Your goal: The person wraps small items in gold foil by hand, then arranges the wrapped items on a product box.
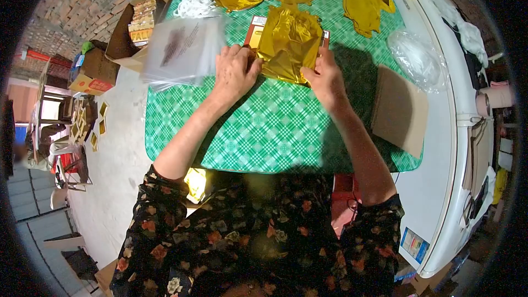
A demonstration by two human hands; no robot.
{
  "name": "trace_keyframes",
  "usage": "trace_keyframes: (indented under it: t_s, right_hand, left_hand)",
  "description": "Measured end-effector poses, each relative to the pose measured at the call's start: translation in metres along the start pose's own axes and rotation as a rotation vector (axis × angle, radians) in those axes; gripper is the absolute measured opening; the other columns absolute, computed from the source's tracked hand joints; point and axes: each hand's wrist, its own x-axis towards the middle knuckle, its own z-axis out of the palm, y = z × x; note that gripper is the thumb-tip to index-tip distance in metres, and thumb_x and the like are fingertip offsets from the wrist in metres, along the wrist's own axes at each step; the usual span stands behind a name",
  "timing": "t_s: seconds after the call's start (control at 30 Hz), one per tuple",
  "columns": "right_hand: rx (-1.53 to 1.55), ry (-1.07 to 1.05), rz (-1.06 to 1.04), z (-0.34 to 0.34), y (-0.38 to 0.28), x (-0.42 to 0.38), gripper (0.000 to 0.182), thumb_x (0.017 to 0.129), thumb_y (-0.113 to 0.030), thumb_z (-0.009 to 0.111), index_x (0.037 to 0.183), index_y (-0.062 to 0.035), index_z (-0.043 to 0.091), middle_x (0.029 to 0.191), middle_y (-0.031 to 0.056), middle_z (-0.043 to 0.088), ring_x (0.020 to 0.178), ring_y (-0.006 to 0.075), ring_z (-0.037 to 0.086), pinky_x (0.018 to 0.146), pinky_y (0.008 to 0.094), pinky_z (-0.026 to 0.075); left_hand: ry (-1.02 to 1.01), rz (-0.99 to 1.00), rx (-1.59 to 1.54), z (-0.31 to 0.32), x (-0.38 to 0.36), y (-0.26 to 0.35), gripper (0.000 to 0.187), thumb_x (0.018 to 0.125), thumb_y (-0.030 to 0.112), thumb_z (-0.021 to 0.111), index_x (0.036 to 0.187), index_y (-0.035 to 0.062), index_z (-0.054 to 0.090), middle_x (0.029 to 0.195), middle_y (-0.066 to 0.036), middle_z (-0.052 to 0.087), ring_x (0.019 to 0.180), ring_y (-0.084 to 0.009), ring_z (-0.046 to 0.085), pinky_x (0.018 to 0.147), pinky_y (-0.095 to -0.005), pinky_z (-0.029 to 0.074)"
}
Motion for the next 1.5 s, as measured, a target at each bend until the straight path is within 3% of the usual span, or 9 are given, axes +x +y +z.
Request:
trace_keyframes:
  t_s: [0.4,0.5,0.6,0.63,0.77,1.03,1.23,1.33,1.5]
  right_hand:
    - [0.053,-0.022,0.022,-0.003,0.005,0.004,0.061,0.096,0.008,0.069,0.147,0.0081,0.036,0.122,0.0191,0.069,0.110,0.0237,0.071,0.094,0.0337,0.058]
    - [-0.082,-0.012,0.079,-0.007,0.016,0.009,0.058,0.095,0.009,0.069,0.144,0.0083,0.038,0.121,0.0186,0.070,0.109,0.0224,0.071,0.093,0.0331,0.058]
    - [0.042,-0.001,-0.035,-0.004,0.030,0.011,0.056,0.094,0.008,0.070,0.142,0.0086,0.040,0.118,0.0176,0.070,0.106,0.0209,0.072,0.090,0.0327,0.059]
    - [0.155,-0.002,-0.110,-0.001,0.032,0.012,0.055,0.094,0.008,0.070,0.141,0.0088,0.041,0.117,0.0172,0.070,0.105,0.0204,0.072,0.088,0.0325,0.060]
    - [0.268,0.017,-0.098,0.001,0.027,0.010,0.057,0.095,0.006,0.070,0.142,0.0102,0.040,0.114,0.0164,0.071,0.103,0.0204,0.073,0.086,0.0329,0.060]
    - [0.225,0.000,0.029,-0.003,0.013,0.005,0.060,0.095,0.002,0.071,0.145,0.0097,0.038,0.117,0.0180,0.070,0.103,0.0213,0.073,0.088,0.0334,0.059]
    - [-0.217,0.273,0.004,-0.006,-0.049,-0.022,0.045,0.095,-0.002,0.067,0.138,0.0071,0.053,0.132,0.0214,0.060,0.114,0.0342,0.067,0.096,0.0445,0.056]
    - [-0.687,0.135,-0.444,-0.009,-0.038,-0.041,0.042,0.093,-0.004,0.069,0.133,0.0052,0.062,0.136,0.0207,0.059,0.130,0.0385,0.057,0.110,0.0497,0.046]
    - [-0.968,-0.047,-0.436,0.010,-0.050,-0.078,0.055,0.087,-0.013,0.078,0.138,0.0021,0.063,0.144,0.0163,0.060,0.143,0.0366,0.048,0.123,0.0497,0.032]
  left_hand:
    - [0.078,0.090,0.230,0.006,0.013,0.009,0.022,0.091,0.024,0.075,0.100,0.0061,0.067,0.099,-0.011,0.069,0.098,-0.0304,0.061,0.080,-0.0454,0.042]
    - [-0.024,0.073,0.210,-0.001,0.018,0.019,0.036,0.091,0.025,0.075,0.116,0.0030,0.063,0.117,-0.016,0.067,0.111,-0.0352,0.061,0.090,-0.0483,0.045]
    - [0.176,0.324,0.079,0.009,0.018,0.029,0.047,0.093,0.026,0.073,0.130,0.0002,0.060,0.138,-0.021,0.060,0.130,-0.0411,0.055,0.108,-0.0519,0.043]
    - [0.078,0.330,0.028,0.015,0.014,0.029,0.059,0.100,0.033,0.067,0.147,0.0015,0.053,0.155,-0.025,0.050,0.148,-0.0420,0.043,0.125,-0.0531,0.031]
    - [-0.097,0.313,0.045,0.036,0.008,0.031,0.066,0.109,0.047,0.049,0.163,0.0105,0.040,0.168,-0.021,0.036,0.159,-0.0358,0.029,0.131,-0.0531,0.020]
    - [-0.124,0.316,0.157,0.039,0.007,0.030,0.063,0.111,0.050,0.040,0.163,0.0134,0.043,0.167,-0.021,0.039,0.159,-0.0355,0.030,0.131,-0.0535,0.018]
    - [-0.140,0.303,0.133,0.037,0.006,0.031,0.061,0.112,0.048,0.039,0.162,0.0144,0.044,0.167,-0.021,0.039,0.158,-0.0361,0.030,0.131,-0.0537,0.017]
    - [-0.143,0.305,0.131,0.036,0.007,0.031,0.060,0.112,0.047,0.039,0.162,0.0143,0.044,0.166,-0.021,0.040,0.158,-0.0364,0.030,0.131,-0.0535,0.016]
    - [-0.124,0.323,0.112,0.035,0.007,0.030,0.058,0.112,0.044,0.041,0.161,0.0132,0.045,0.166,-0.020,0.041,0.158,-0.0369,0.031,0.131,-0.0531,0.017]
